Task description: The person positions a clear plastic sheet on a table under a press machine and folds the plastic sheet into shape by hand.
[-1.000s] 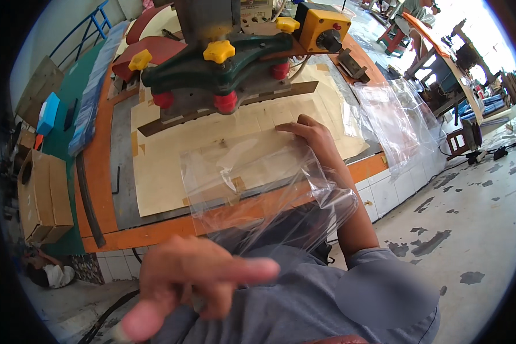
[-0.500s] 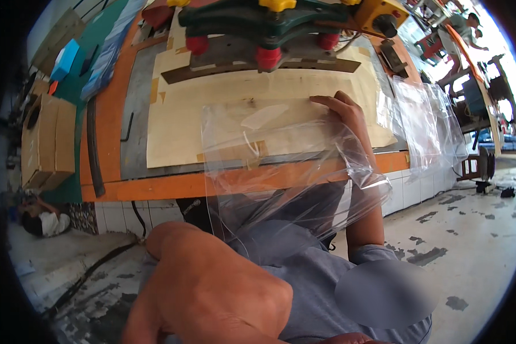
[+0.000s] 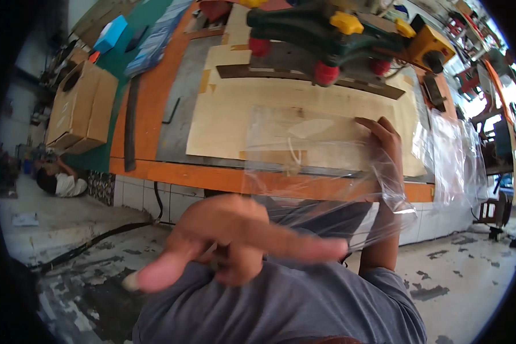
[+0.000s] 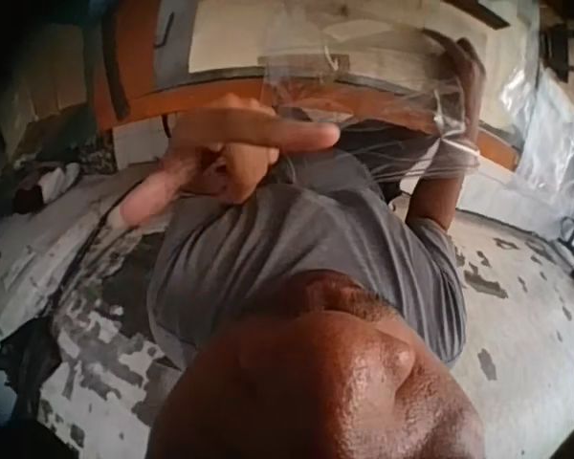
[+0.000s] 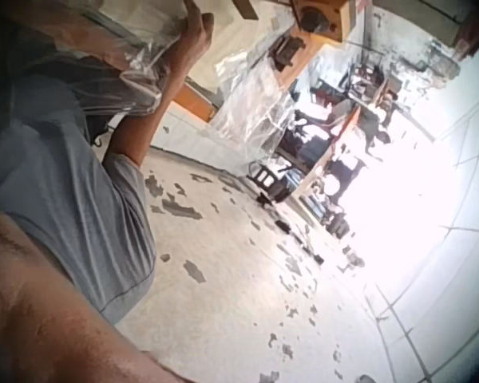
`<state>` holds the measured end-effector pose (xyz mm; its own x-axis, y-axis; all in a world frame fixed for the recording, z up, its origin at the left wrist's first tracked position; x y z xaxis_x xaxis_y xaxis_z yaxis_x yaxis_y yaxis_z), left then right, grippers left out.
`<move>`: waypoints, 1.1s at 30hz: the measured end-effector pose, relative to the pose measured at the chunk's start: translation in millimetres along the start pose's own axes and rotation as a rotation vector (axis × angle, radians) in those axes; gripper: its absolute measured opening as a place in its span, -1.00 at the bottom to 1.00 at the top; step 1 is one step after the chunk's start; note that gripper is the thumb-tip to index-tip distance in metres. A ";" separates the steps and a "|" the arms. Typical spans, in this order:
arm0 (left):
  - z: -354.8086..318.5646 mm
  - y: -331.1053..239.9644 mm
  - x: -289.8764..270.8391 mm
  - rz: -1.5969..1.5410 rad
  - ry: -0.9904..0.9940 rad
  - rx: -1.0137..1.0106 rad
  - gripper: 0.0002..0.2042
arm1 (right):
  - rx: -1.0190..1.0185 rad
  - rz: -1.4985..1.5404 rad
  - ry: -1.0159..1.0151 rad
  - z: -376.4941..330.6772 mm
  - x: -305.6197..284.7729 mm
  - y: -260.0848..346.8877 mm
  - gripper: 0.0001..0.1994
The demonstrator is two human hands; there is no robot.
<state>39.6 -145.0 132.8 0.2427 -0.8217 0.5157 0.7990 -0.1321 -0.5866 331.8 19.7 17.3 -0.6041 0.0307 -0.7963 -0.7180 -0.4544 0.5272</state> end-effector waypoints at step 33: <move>-60.3 55.2 -110.3 1.865 -0.512 -0.526 -0.58 | 0.059 0.026 -0.549 -84.9 -4.7 2.4 -0.74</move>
<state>23.8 -95.1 5.9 0.6094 0.0768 -0.7891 -0.7601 0.3398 -0.5539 362.3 -57.1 -2.9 -0.7018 0.4870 -0.5199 -0.7093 -0.4110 0.5727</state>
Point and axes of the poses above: each hand's wrist, its own z-axis towards the middle knuckle, its own x-axis out of the palm, y = z × x, the point moved 2 cm from there along z, towards the middle knuckle, and after that the axes turned 9 degrees about -z, right-handed, at the moved point
